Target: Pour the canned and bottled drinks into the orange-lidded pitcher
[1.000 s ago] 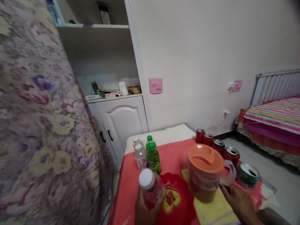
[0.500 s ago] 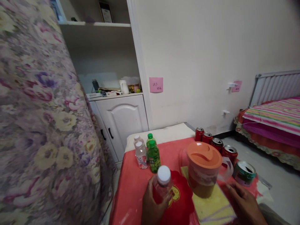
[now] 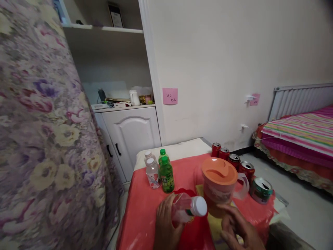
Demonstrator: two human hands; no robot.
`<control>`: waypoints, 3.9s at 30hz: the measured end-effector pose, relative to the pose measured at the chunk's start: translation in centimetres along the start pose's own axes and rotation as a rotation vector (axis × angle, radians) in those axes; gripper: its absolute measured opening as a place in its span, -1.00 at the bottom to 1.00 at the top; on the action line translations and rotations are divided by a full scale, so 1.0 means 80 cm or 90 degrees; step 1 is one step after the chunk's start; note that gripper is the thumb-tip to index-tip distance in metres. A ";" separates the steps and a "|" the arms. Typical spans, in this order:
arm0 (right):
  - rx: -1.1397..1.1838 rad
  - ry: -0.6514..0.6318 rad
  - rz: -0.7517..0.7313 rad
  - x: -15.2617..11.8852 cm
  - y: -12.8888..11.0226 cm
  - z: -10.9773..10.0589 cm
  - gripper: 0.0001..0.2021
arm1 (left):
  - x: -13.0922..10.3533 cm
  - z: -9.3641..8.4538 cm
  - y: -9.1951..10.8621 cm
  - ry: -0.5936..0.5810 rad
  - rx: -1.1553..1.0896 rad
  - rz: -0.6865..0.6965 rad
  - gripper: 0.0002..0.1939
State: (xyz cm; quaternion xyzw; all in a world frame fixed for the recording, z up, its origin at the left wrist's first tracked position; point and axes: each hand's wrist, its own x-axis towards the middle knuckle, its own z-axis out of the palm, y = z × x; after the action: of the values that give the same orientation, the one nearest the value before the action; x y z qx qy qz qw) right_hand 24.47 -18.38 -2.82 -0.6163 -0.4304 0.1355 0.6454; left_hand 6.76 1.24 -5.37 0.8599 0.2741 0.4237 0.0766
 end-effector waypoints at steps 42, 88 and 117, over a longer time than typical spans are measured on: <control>-0.222 -0.119 -0.324 0.036 -0.047 0.003 -0.55 | -0.008 -0.002 -0.003 -0.034 0.091 0.132 -0.26; -0.212 -0.084 -0.345 0.034 -0.052 -0.003 -0.60 | -0.011 -0.003 -0.002 -0.069 0.035 0.104 -0.24; -0.070 0.210 0.153 0.036 0.118 -0.108 -0.71 | 0.032 -0.028 0.018 -0.093 -0.233 -0.307 -0.33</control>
State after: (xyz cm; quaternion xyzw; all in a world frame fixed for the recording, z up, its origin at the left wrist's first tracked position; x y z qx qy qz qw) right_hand 35.78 -20.25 -9.16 -0.7115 -0.2486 0.0851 0.6517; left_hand 6.85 1.15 -1.68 0.7702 0.3833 0.3726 0.3480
